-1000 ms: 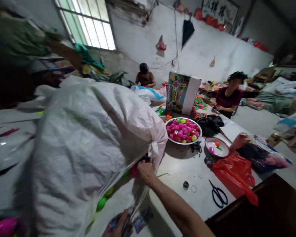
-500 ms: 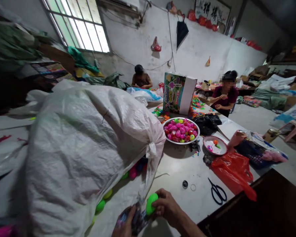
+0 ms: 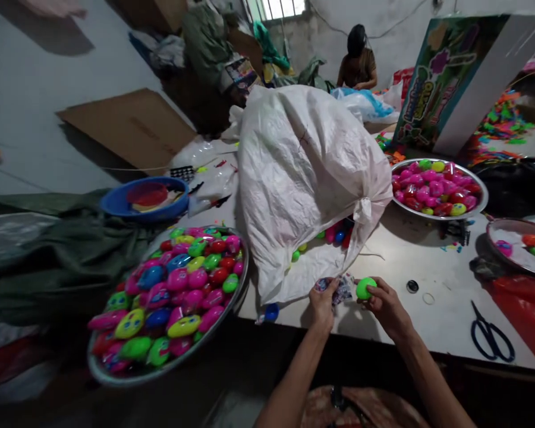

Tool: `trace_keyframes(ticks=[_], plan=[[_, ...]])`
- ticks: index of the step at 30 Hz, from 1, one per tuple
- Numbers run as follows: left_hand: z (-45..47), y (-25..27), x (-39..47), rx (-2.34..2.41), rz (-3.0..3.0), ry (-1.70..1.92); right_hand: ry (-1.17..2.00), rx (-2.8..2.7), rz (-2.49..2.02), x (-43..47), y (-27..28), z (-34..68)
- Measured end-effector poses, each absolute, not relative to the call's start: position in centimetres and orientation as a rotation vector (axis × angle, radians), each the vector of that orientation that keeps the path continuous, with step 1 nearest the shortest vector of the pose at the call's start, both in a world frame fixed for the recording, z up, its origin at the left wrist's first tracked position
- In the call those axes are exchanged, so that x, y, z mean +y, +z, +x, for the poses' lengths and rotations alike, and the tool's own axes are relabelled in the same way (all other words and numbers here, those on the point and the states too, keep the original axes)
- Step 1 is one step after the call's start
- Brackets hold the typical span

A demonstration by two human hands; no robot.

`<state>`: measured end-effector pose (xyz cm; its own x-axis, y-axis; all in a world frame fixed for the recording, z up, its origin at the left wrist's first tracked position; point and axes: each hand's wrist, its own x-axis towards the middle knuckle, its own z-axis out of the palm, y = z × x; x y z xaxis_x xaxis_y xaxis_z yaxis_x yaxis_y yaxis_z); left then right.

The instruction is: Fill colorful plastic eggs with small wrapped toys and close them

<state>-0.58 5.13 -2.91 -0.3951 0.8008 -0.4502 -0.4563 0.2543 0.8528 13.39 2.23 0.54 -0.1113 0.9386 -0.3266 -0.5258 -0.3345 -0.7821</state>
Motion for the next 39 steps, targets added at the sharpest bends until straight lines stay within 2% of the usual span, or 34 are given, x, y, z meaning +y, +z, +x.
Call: trace_keyframes(ticks=[3,7,12,17,23,28,34,39], plan=[[-0.3,-3.3,5.2,1.407,0.369,1.433,1.619,-0.612,-1.089,1.8,-0.3,12.5],[-0.4,-2.5,4.7,1.241,0.363,1.251,1.478,-0.735,-1.211,3.5,-0.6,12.5],[-1.1,-1.8,4.2,0.94,0.336,1.031,1.505,-0.918,-1.18,5.7,-0.1,12.9],[-1.6,-2.1,4.4,0.966,0.271,0.984,1.439,-0.912,-1.233,6.9,-0.5,14.1],[-2.1,-1.8,4.8,0.978,0.238,0.979,1.741,-1.209,-1.107,6.9,1.0,16.0],[-1.7,-2.2,4.7,1.2,0.567,0.96,1.819,-1.277,-1.082,6.2,1.7,15.6],[-2.0,-3.3,4.9,1.405,0.742,1.081,1.48,-0.934,-1.192,4.8,0.4,15.1],[-1.7,-2.5,5.0,1.35,0.742,1.027,1.199,-0.873,-1.268,3.7,0.1,13.9]])
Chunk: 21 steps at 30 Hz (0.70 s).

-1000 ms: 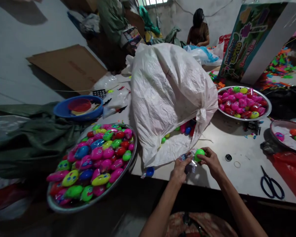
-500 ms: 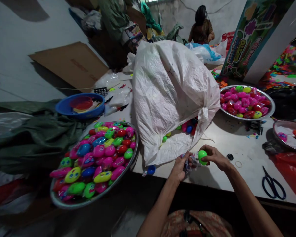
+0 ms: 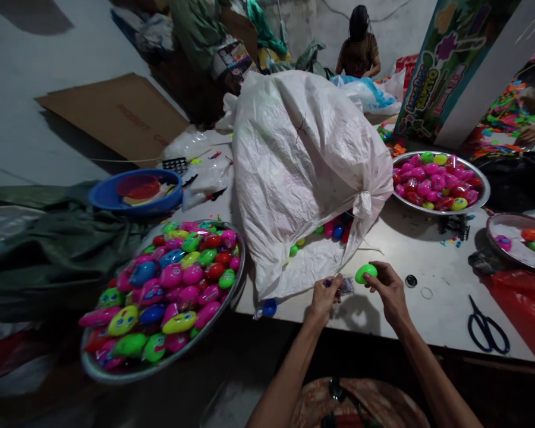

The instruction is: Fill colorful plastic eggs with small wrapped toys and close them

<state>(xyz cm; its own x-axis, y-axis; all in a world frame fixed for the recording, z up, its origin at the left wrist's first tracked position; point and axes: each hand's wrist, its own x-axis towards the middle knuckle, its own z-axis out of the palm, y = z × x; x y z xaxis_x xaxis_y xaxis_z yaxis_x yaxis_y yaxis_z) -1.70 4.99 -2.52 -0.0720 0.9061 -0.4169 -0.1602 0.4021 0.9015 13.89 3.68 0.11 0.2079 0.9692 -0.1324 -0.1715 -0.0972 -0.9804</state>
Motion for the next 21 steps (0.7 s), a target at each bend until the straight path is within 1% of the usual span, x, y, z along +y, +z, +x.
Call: trace_keyframes(ticks=[3,9,14,17,19,21], plan=[[-1.5,-2.0,4.9,1.302,0.665,0.975,1.113,-0.9,-1.312,3.4,0.3,13.4],[-1.3,-2.1,4.7,1.348,0.753,0.996,1.105,-0.888,-1.299,3.0,1.2,13.9],[-1.1,-2.0,4.7,1.257,0.677,0.953,1.034,-1.144,-1.429,2.6,1.7,14.5],[-1.1,-2.1,4.8,1.293,0.77,0.958,0.99,-1.303,-1.471,2.4,1.9,14.9],[-1.2,-2.2,4.8,1.338,0.836,0.971,0.959,-1.244,-1.489,2.3,1.8,15.1],[-1.2,-2.2,4.9,1.354,0.853,0.967,0.993,-1.1,-1.446,2.5,1.7,15.2]])
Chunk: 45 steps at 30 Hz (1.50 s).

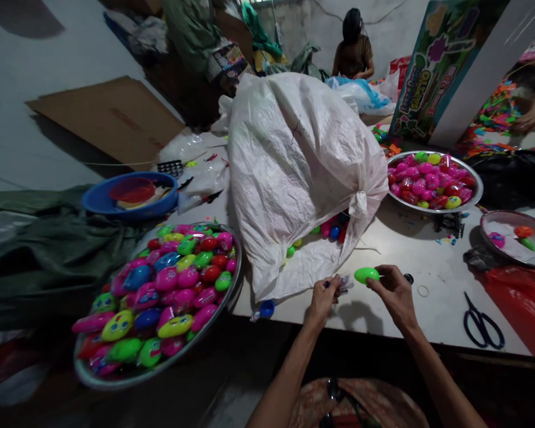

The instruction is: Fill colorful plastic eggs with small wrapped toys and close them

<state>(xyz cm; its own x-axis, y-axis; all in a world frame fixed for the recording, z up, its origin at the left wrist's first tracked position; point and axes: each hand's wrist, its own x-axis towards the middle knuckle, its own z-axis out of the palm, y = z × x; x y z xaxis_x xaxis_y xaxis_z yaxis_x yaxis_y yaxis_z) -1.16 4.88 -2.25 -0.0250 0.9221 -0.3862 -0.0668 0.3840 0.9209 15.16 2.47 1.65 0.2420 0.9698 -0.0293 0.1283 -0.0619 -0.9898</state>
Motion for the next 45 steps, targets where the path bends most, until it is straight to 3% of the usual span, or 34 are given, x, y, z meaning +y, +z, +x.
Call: trace_keyframes(ticks=[12,20,24,31,40,45], plan=[[-1.1,-2.0,4.7,1.059,0.447,0.87,1.139,-1.138,-1.392,2.2,1.1,15.7],[-0.6,-2.1,4.8,1.306,1.073,0.913,0.831,-1.441,-1.558,1.6,1.9,15.5],[-0.4,-1.8,4.8,1.342,1.253,0.962,0.929,-1.298,-1.528,1.3,1.3,15.4],[0.5,-1.8,4.1,1.123,0.771,0.983,1.271,-0.938,-1.352,0.7,-0.9,14.5],[2.4,-2.5,3.7,0.951,0.367,1.034,1.291,-0.68,-1.291,0.0,-2.6,13.3],[2.3,-2.3,3.2,0.943,0.378,0.925,0.86,-1.211,-1.402,-0.6,-2.3,14.4]])
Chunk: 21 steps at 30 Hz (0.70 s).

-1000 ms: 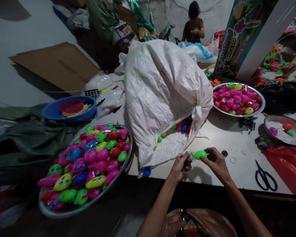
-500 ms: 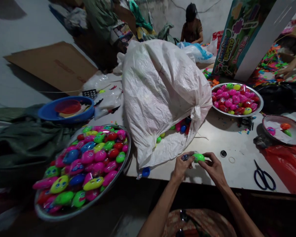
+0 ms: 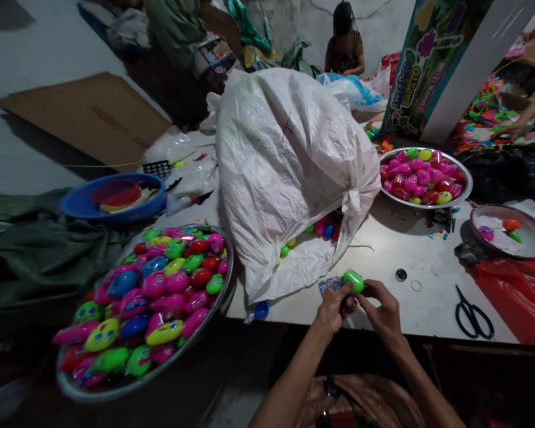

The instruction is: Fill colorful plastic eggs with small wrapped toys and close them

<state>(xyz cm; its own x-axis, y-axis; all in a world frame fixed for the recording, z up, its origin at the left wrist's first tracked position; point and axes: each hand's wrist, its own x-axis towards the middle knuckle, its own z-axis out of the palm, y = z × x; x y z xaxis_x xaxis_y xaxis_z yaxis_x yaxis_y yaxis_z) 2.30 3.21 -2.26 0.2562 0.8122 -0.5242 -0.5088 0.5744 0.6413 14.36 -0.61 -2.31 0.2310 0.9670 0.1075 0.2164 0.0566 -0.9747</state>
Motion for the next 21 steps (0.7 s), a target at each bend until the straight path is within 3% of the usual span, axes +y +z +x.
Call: trace_keyframes(ticks=[5,11,17,21], plan=[[2.2,-1.7,2.9,0.974,0.383,0.834,0.528,-1.492,-1.522,-0.3,-1.5,14.9],[1.9,-2.2,2.9,0.907,0.482,0.576,0.67,-1.752,-1.568,-1.9,-0.6,18.4],[-1.1,-3.2,5.2,0.888,0.21,0.923,0.414,-1.907,-2.207,-9.1,-0.9,30.1],[-2.9,-3.2,6.2,0.955,0.283,1.065,0.571,-1.957,-1.888,-0.7,0.8,25.1]])
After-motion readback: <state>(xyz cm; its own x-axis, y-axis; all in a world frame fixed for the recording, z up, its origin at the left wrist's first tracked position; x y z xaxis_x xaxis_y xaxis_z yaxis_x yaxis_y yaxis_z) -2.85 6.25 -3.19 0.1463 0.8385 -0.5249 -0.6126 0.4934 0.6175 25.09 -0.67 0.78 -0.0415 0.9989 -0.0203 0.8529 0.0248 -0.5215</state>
